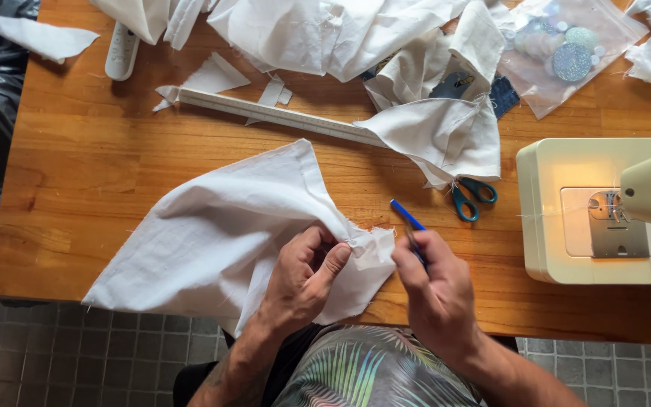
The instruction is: The person cuts a white piece of fabric using small scissors. They trim the edges and corners of the fabric while holding it with their left hand and cutting with their right hand. The fabric is manipulated and repositioned throughout the process.
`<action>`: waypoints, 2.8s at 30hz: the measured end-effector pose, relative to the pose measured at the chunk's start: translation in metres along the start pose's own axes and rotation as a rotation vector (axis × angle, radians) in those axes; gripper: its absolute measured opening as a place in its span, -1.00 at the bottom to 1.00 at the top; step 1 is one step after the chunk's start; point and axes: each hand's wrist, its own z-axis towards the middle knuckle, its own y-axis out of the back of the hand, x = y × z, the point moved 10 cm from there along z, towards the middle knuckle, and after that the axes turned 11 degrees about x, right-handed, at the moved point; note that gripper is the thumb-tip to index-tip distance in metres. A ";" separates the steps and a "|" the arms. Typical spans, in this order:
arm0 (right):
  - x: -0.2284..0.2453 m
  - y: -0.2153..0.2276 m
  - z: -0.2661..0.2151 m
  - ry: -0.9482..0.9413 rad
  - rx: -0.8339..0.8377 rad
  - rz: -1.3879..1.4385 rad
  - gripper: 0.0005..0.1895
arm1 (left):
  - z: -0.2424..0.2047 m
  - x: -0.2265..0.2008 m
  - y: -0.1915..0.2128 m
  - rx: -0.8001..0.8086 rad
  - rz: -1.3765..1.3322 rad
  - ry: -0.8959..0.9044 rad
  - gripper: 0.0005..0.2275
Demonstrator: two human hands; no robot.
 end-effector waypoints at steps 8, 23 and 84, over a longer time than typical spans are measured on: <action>-0.005 -0.030 -0.015 -0.067 0.343 -0.132 -0.56 | -0.005 0.000 -0.003 -0.058 0.125 -0.077 -0.82; -0.015 -0.042 -0.013 -0.052 0.405 -0.220 -0.53 | -0.007 0.006 -0.005 -0.105 0.233 -0.115 -0.82; -0.005 -0.033 0.041 0.041 0.135 0.359 -0.92 | 0.005 0.011 0.005 -0.014 -0.150 0.123 -0.54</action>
